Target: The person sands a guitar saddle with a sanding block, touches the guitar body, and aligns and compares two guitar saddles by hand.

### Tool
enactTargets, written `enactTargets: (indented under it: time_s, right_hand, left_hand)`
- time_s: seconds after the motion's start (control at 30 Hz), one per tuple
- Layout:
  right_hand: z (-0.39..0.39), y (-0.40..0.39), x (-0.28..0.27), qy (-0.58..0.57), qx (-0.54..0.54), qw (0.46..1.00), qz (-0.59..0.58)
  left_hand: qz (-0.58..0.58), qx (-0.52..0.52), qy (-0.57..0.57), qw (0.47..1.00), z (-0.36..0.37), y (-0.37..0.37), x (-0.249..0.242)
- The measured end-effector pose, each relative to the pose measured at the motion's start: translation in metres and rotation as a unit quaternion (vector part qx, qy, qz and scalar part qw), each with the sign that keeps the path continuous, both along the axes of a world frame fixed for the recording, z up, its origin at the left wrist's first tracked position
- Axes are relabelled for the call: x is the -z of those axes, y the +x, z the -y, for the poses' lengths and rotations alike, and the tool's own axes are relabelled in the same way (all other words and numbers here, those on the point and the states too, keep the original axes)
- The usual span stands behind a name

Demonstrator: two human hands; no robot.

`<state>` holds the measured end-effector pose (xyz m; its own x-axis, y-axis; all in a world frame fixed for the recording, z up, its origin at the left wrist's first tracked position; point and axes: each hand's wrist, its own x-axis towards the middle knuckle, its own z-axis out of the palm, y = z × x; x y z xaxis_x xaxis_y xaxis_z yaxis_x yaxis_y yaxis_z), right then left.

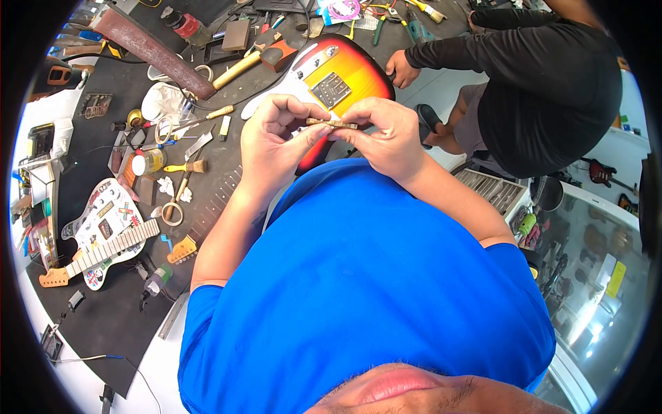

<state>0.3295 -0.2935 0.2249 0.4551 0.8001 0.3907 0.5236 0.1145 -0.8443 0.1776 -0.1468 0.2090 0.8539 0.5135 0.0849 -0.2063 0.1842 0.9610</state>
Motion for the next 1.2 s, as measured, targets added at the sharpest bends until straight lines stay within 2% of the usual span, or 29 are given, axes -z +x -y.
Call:
enactTargets:
  time_s: [0.4,0.5,0.6,0.7,0.8,1.0,1.2]
  right_hand:
    - [-0.004,0.003,0.000,0.020,-0.006,0.999,0.025]
    - [-0.003,0.004,0.005,0.014,-0.006,1.000,0.012]
    - [-0.010,0.005,0.009,0.062,-0.020,0.996,-0.056]
    - [-0.009,0.010,0.003,0.065,0.021,0.997,0.038]
    - [-0.003,0.011,0.014,0.028,-0.005,0.993,-0.111]
    - [-0.007,0.011,0.010,0.055,-0.006,0.993,-0.105]
    - [-0.007,0.010,-0.002,0.052,0.009,0.997,-0.048]
  left_hand:
    - [0.003,0.005,0.000,1.000,-0.003,0.002,0.003]
    - [0.012,-0.016,-0.030,0.999,-0.002,0.004,-0.001]
    - [0.020,-0.028,-0.038,0.999,-0.003,0.006,-0.001]
    - [0.025,-0.025,-0.019,0.999,-0.006,0.005,-0.001]
    - [0.028,-0.023,-0.026,0.999,-0.007,0.005,-0.002]
    - [0.030,-0.023,-0.042,0.998,-0.008,0.007,-0.003]
    - [0.037,-0.032,-0.051,0.998,-0.009,0.011,-0.006]
